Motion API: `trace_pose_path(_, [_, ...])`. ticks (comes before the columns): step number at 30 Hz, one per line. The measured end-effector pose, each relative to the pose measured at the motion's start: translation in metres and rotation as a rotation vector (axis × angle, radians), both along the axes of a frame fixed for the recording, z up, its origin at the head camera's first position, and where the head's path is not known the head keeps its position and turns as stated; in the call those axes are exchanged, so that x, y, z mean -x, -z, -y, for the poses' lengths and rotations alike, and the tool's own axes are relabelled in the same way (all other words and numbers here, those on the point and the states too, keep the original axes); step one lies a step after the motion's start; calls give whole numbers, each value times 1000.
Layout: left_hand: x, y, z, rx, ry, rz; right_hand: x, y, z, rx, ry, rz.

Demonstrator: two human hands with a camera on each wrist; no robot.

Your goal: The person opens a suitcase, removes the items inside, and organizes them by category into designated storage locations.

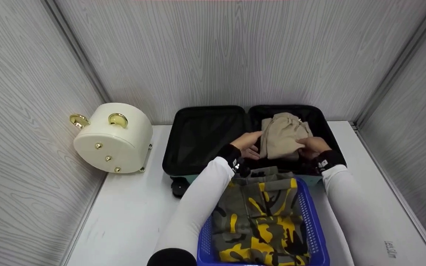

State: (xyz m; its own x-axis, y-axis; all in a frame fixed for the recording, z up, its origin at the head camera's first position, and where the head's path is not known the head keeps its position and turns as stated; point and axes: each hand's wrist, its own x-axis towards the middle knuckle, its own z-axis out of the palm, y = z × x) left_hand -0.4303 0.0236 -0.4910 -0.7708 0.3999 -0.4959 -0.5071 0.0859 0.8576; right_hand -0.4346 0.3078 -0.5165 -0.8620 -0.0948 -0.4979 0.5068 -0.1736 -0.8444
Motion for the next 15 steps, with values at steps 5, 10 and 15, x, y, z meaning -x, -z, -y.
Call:
trace_pose_path(5, [6, 9, -9, -21, -53, 40, 2, -20, 18, 284, -39, -117])
trace_pose_path(10, [4, 12, -17, -92, 36, 64, -8, -53, 33, 371, -41, -201])
trace_pose_path(15, [-2, 6, -21, -321, 103, 132, -31, -71, 47, 398, -82, -358])
